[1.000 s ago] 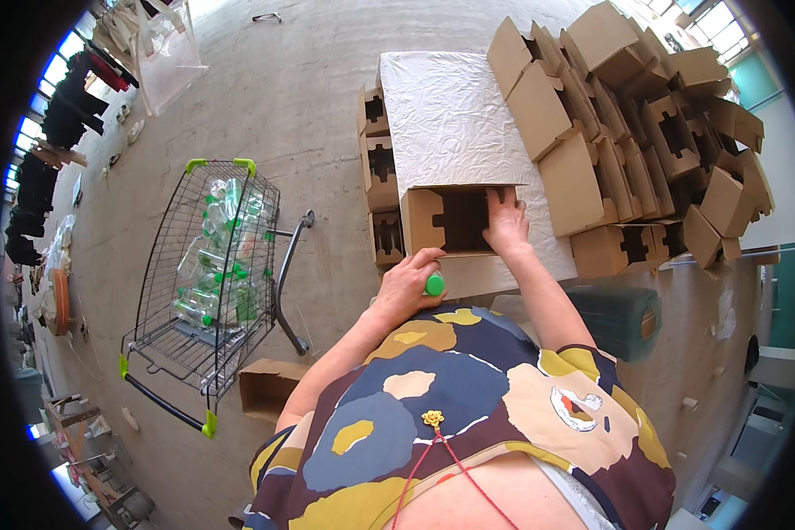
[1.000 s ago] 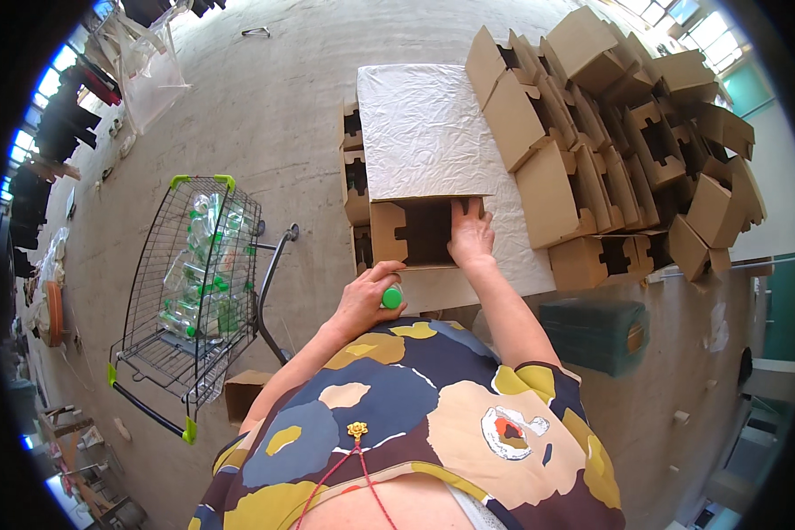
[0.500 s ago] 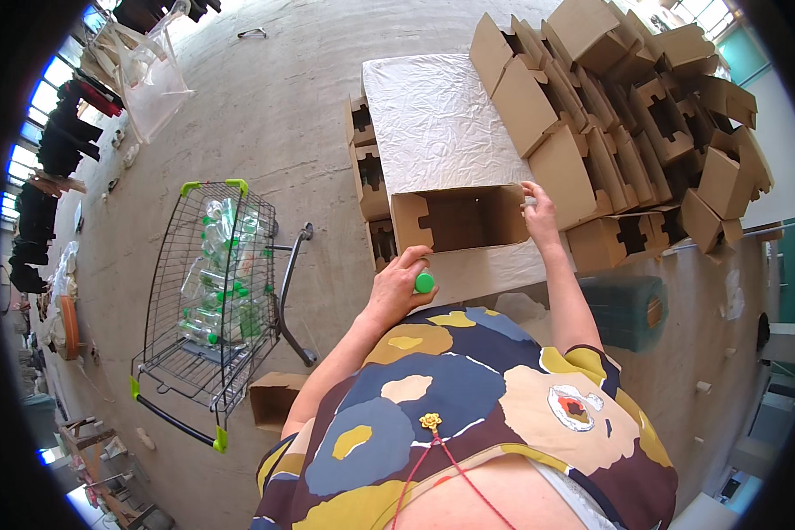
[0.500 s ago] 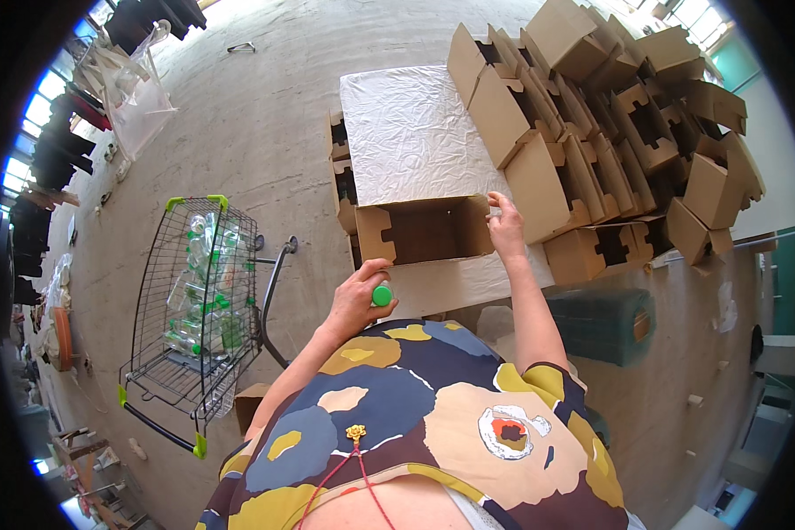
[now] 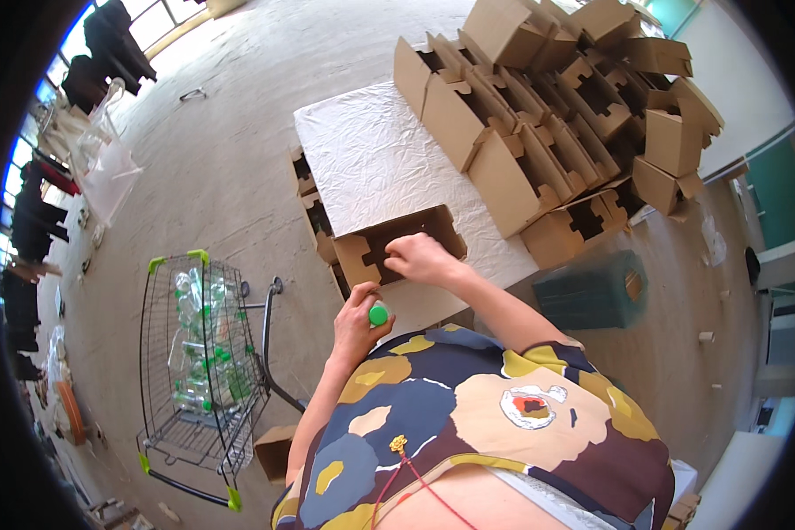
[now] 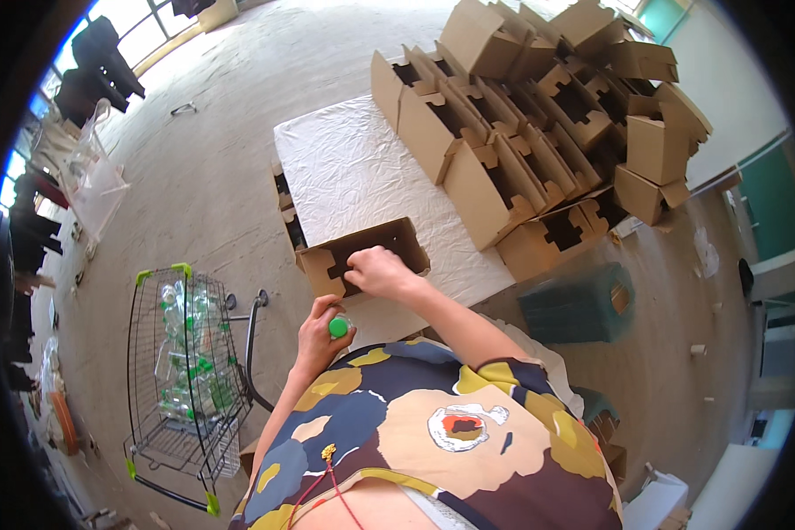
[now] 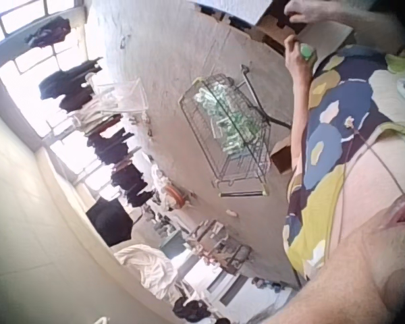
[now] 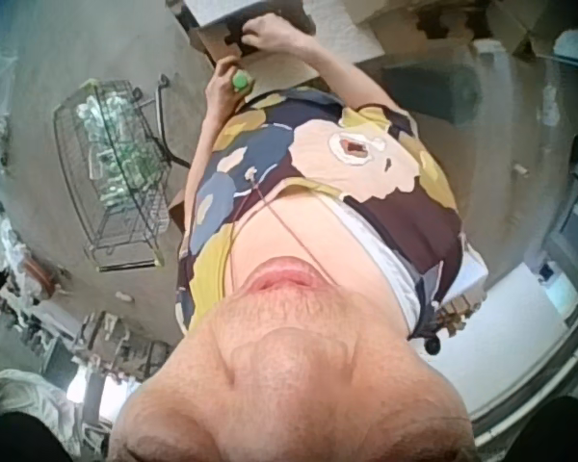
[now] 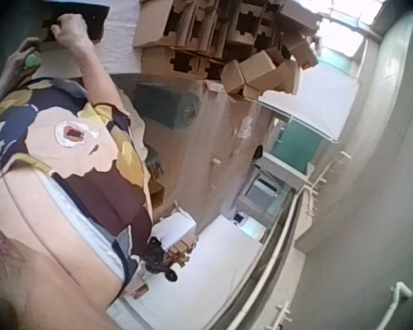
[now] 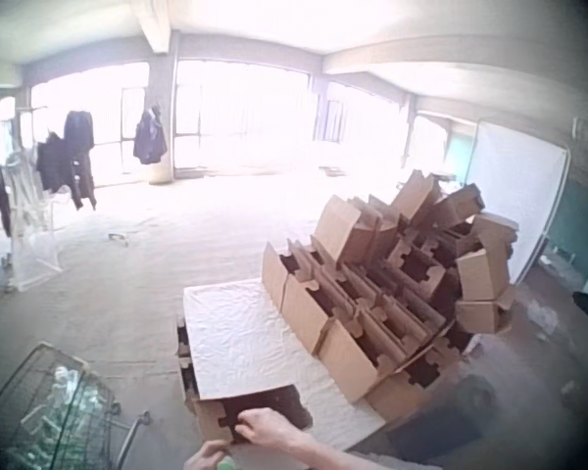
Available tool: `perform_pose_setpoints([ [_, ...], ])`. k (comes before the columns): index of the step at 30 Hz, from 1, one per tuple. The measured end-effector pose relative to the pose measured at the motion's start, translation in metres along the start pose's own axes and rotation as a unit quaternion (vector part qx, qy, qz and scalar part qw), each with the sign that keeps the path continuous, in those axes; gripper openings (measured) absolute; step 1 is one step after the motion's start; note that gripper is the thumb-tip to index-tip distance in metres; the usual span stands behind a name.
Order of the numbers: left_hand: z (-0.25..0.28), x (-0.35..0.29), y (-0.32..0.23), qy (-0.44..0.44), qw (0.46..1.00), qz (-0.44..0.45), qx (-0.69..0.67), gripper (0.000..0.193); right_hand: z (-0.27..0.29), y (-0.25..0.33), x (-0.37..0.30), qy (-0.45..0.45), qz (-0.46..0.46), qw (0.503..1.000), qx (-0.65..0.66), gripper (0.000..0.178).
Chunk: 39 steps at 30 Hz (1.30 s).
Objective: The person picks up plastic bottles from a shopping cart and places them into cardboard box inserts on a table, then moves the boxes to a stack.
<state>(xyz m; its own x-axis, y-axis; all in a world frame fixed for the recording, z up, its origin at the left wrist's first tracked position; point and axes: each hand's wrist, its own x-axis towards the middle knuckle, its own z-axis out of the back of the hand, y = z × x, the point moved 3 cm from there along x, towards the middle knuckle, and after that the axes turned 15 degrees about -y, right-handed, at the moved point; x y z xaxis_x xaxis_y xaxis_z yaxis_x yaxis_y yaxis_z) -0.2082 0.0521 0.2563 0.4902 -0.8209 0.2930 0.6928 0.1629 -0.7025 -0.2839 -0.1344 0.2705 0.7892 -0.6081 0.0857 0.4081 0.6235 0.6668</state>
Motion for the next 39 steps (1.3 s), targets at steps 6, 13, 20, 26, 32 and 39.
perform_pose_setpoints([
  [6, 0.001, -0.001, -0.002, 0.006, 1.000, -0.015, -0.004, 0.037, -0.063, -0.021, 0.027, 0.072, -0.031, 0.995, 0.055, 0.049],
  [13, -0.002, -0.008, 0.009, 0.007, 1.000, -0.012, -0.010, 0.038, -0.049, 0.030, 0.013, 0.030, -0.019, 0.985, 0.172, 0.033],
  [20, 0.000, -0.006, 0.012, 0.005, 1.000, -0.013, 0.009, 0.039, -0.075, 0.036, 0.018, 0.036, 0.066, 0.990, 0.123, 0.045],
  [26, 0.001, -0.001, 0.007, 0.024, 1.000, -0.011, 0.007, 0.038, -0.069, 0.023, 0.019, 0.128, 0.035, 0.980, 0.151, 0.051],
  [32, 0.008, 0.007, 0.002, 0.025, 0.998, 0.033, -0.050, 0.035, -0.056, 0.023, 0.026, 0.142, 0.019, 0.978, 0.151, 0.046],
  [39, 0.073, 0.027, -0.027, -0.034, 0.975, 0.059, -0.213, 0.033, 0.015, 0.014, -0.009, 0.097, 0.001, 0.994, -0.047, 0.045],
])
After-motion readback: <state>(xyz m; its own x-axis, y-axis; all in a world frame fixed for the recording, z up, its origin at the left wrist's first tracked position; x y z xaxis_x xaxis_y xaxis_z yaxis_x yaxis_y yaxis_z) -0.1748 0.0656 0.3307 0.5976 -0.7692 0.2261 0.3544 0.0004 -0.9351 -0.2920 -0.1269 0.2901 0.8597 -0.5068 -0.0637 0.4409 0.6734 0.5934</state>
